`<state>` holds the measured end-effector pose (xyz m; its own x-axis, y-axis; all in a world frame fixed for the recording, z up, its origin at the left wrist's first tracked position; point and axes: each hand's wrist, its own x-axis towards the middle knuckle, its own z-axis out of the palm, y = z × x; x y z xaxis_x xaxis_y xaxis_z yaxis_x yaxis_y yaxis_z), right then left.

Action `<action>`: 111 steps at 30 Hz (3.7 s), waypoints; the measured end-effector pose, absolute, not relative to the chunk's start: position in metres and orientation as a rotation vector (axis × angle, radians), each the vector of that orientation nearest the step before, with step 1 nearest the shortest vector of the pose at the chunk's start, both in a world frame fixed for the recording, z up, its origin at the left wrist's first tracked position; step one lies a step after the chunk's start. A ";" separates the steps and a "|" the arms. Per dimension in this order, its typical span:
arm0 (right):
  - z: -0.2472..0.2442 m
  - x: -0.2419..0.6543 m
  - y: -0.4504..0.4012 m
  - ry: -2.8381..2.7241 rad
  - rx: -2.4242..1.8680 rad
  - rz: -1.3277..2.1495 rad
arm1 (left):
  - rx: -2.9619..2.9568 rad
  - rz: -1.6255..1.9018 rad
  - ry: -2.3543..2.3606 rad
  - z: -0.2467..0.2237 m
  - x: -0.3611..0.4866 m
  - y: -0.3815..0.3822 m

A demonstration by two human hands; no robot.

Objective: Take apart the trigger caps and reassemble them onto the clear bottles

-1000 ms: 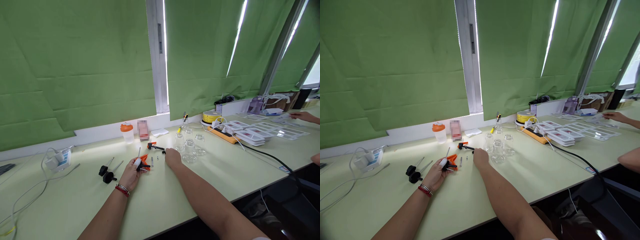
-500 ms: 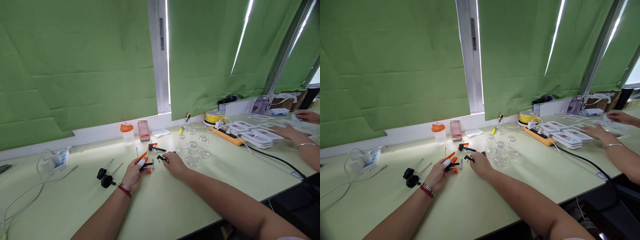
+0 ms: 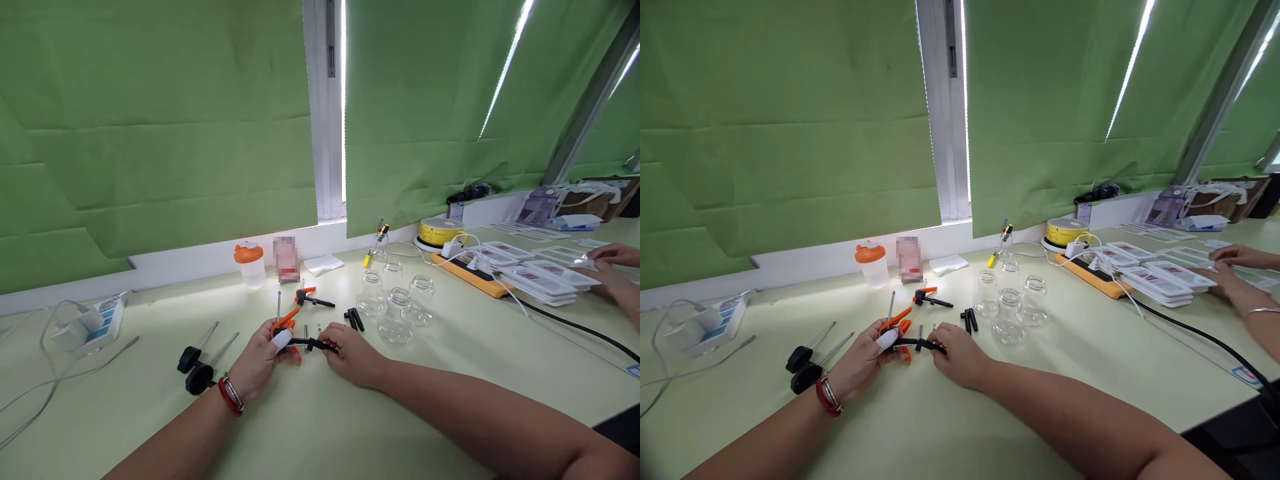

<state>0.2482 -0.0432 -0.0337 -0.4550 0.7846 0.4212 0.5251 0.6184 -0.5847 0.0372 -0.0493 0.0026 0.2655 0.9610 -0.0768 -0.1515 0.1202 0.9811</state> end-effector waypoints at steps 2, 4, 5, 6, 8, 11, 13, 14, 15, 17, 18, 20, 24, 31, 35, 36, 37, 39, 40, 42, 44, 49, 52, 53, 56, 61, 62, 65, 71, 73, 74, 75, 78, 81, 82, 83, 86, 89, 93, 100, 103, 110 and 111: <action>-0.032 0.249 -0.043 -2.178 -1.006 0.527 | 1.144 0.998 0.945 0.005 0.036 -0.050; -0.032 0.250 -0.043 -2.188 -0.991 0.566 | 1.146 0.990 0.945 0.006 0.035 -0.050; -0.033 0.250 -0.042 -2.187 -0.986 0.587 | 1.140 0.988 0.943 0.005 0.035 -0.050; -0.034 0.250 -0.041 -2.183 -0.981 0.607 | 1.129 0.986 0.941 0.004 0.034 -0.049; -0.035 0.249 -0.040 -2.175 -0.967 0.635 | 1.100 0.990 0.932 0.000 0.034 -0.049; -0.035 0.247 -0.038 -2.176 -0.945 0.661 | 1.082 1.002 0.915 -0.007 0.034 -0.048; -0.033 0.246 -0.038 -2.176 -0.945 0.693 | 1.101 0.978 0.890 -0.009 0.032 -0.049; -0.032 0.246 -0.038 -2.171 -0.953 0.717 | 1.119 0.955 0.878 -0.009 0.030 -0.050; -0.031 0.245 -0.039 -2.163 -0.968 0.745 | 1.139 0.931 0.867 -0.009 0.029 -0.051; -0.029 0.245 -0.040 -2.144 -1.008 0.821 | 1.176 0.902 0.851 -0.006 0.027 -0.053; -0.029 0.245 -0.041 -2.141 -1.026 0.869 | 1.191 0.895 0.845 -0.004 0.026 -0.054; -0.030 0.245 -0.043 -2.150 -1.047 0.954 | 1.220 0.885 0.848 -0.001 0.026 -0.056; -0.031 0.245 -0.045 -2.175 -1.064 0.958 | 1.273 0.892 0.964 0.000 0.030 -0.060; -0.029 0.244 -0.048 -2.207 -1.049 0.972 | 1.284 1.023 1.152 -0.004 0.040 -0.065; -0.029 0.244 -0.049 -2.216 -1.017 0.965 | 1.261 1.039 1.151 -0.004 0.040 -0.065; -0.029 0.244 -0.049 -2.212 -1.011 0.962 | 1.264 1.038 1.143 -0.004 0.040 -0.065; -0.029 0.244 -0.049 -2.208 -1.005 0.963 | 1.272 1.034 1.137 -0.004 0.039 -0.065; -0.030 0.244 -0.049 -2.200 -1.000 0.969 | 1.299 1.025 1.140 -0.004 0.039 -0.064; -0.030 0.244 -0.049 -2.196 -1.001 0.969 | 1.313 1.017 1.144 -0.004 0.039 -0.064; -0.031 0.244 -0.049 -2.183 -1.009 0.969 | 1.333 0.998 1.154 -0.004 0.039 -0.064; -0.032 0.243 -0.049 -2.161 -1.020 1.001 | 1.347 0.983 1.159 -0.005 0.039 -0.064; -0.034 0.241 -0.052 -2.108 -1.027 1.068 | 1.361 0.949 1.160 -0.006 0.038 -0.064; -0.034 0.240 -0.053 -2.109 -1.026 1.052 | 1.365 0.956 1.144 -0.007 0.037 -0.065; -0.034 0.239 -0.053 -2.111 -1.027 1.049 | 1.363 0.959 1.138 -0.007 0.037 -0.065; -0.034 0.239 -0.054 -2.139 -1.027 1.030 | 1.354 0.962 1.138 -0.008 0.037 -0.066; -0.030 0.237 -0.056 -2.221 -0.929 0.926 | 1.321 0.967 1.139 -0.007 0.040 -0.068; -0.029 0.237 -0.057 -2.248 -0.906 0.903 | 1.293 0.973 1.140 -0.006 0.041 -0.069; -0.027 0.236 -0.058 -2.346 -0.870 0.819 | 1.186 0.973 1.127 -0.004 0.041 -0.074; -0.024 0.235 -0.063 -2.257 -0.825 0.887 | 1.245 1.148 1.048 -0.008 0.034 -0.082; -0.023 0.235 -0.065 -2.193 -0.813 0.957 | 1.308 1.207 0.996 -0.009 0.032 -0.084; -0.024 0.234 -0.065 -2.162 -0.815 1.013 | 1.341 1.222 0.973 -0.010 0.032 -0.085; -0.025 0.234 -0.066 -2.126 -0.816 1.081 | 1.377 1.231 0.952 -0.010 0.032 -0.086; -0.032 0.231 -0.069 -1.956 -0.775 1.342 | 1.522 1.233 0.897 -0.011 0.034 -0.090; -0.037 0.226 -0.072 -1.706 -0.661 1.661 | 1.730 1.209 0.931 -0.013 0.036 -0.093; -0.036 0.225 -0.073 -1.638 -0.624 1.752 | 1.805 1.196 0.964 -0.014 0.037 -0.094; -0.035 0.223 -0.075 -1.590 -0.592 1.821 | 1.874 1.186 1.002 -0.014 0.038 -0.094; -0.026 0.221 -0.077 -1.550 -0.554 1.904 | 2.039 1.178 1.100 -0.015 0.039 -0.093; -0.019 0.221 -0.079 -1.599 -0.591 1.901 | 2.106 1.164 1.174 -0.015 0.038 -0.091; -0.015 0.219 -0.081 -1.613 -0.621 1.921 | 2.096 1.143 1.194 -0.014 0.034 -0.089; -0.015 0.208 -0.083 -1.473 -0.629 1.947 | 2.351 1.105 1.162 -0.007 0.030 -0.087; -0.018 0.207 -0.083 -1.438 -0.639 1.970 | 2.408 1.016 1.177 -0.003 0.030 -0.086; -0.014 0.198 -0.083 -1.286 -0.609 1.989 | 2.521 0.937 1.279 0.003 0.030 -0.088; -0.014 0.196 -0.083 -1.259 -0.592 2.004 | 2.522 0.945 1.302 0.003 0.030 -0.089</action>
